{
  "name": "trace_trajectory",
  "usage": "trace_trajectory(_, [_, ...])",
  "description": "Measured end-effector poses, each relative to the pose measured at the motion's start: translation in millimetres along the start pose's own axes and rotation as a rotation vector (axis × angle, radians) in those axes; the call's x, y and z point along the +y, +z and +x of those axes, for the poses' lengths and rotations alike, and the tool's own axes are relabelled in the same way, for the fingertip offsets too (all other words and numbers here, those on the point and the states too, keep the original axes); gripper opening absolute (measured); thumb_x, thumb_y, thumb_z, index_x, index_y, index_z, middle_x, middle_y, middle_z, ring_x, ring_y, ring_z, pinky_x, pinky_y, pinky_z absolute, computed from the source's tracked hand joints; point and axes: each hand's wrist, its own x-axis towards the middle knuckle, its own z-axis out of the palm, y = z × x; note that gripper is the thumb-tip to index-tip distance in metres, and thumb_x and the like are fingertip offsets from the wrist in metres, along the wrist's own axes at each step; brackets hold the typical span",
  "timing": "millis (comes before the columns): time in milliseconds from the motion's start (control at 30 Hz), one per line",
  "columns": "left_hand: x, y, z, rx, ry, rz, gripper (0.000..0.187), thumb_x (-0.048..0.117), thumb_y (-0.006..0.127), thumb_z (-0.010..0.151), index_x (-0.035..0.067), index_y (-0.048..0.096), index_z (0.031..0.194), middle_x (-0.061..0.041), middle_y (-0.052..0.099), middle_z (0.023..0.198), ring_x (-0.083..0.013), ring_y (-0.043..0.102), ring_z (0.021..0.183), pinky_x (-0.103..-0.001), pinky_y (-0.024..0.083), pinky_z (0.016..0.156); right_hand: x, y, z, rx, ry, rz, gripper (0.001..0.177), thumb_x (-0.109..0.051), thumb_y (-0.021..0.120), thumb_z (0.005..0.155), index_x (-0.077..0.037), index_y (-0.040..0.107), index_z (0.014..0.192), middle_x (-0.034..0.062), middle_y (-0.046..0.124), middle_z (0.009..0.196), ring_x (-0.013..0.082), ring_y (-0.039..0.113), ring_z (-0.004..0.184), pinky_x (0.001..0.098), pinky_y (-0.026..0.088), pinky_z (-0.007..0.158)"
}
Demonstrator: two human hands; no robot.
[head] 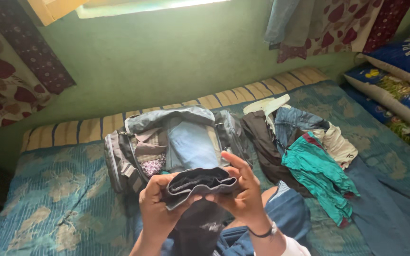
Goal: The person folds various clothing items, including a pink cloth, dark pants, a teal garment, and white shirts, and places them into an open duffel bag on a bed.
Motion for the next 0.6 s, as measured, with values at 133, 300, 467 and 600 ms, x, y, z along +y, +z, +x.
trace_trajectory(133, [-2, -9, 3, -0.149, -0.069, -0.198, 0.062, 0.002, 0.089, 0.079, 0.0, 0.049, 0.127, -0.012, 0.077, 0.112, -0.0158, 0.076, 0.101, -0.028, 0.062, 0.086, 4, -7, 1, -0.089, -0.177, 0.044, 0.084, 0.004, 0.088, 0.081, 0.003, 0.041, 0.151, 0.0188, 0.071, 0.124, 0.0225, 0.071, 0.114, 0.0342, 0.058, 0.099])
trace_trajectory(300, [-10, -8, -5, -0.095, -0.081, -0.162, 0.079, -0.004, 0.088, 0.072, 0.001, 0.045, 0.138, -0.014, 0.075, 0.11, -0.0175, 0.076, 0.1, -0.029, 0.061, 0.084, 5, -1, 3, -0.094, -0.439, -0.045, 0.076, 0.0, 0.089, 0.085, -0.005, 0.045, 0.147, 0.0197, 0.07, 0.129, 0.0222, 0.07, 0.117, 0.0337, 0.059, 0.1])
trace_trajectory(467, [-15, -2, -18, -0.121, 0.039, -0.206, 0.075, -0.011, 0.083, 0.074, 0.002, 0.045, 0.138, -0.014, 0.072, 0.116, -0.0175, 0.072, 0.107, -0.03, 0.057, 0.095, 1, -9, 3, -0.12, -0.383, 0.007, 0.048, -0.013, 0.09, 0.083, -0.009, 0.057, 0.117, 0.0271, 0.066, 0.137, 0.0302, 0.068, 0.128, 0.0402, 0.056, 0.108])
trace_trajectory(600, [-20, 4, -24, -0.114, -0.033, -0.211, 0.074, -0.012, 0.083, 0.075, 0.002, 0.048, 0.138, -0.013, 0.072, 0.116, -0.0165, 0.072, 0.105, -0.029, 0.058, 0.093, -3, -20, 9, -0.223, -0.31, -0.138, 0.04, -0.012, 0.094, 0.074, -0.002, 0.068, 0.102, 0.026, 0.069, 0.132, 0.0332, 0.072, 0.122, 0.0414, 0.058, 0.105])
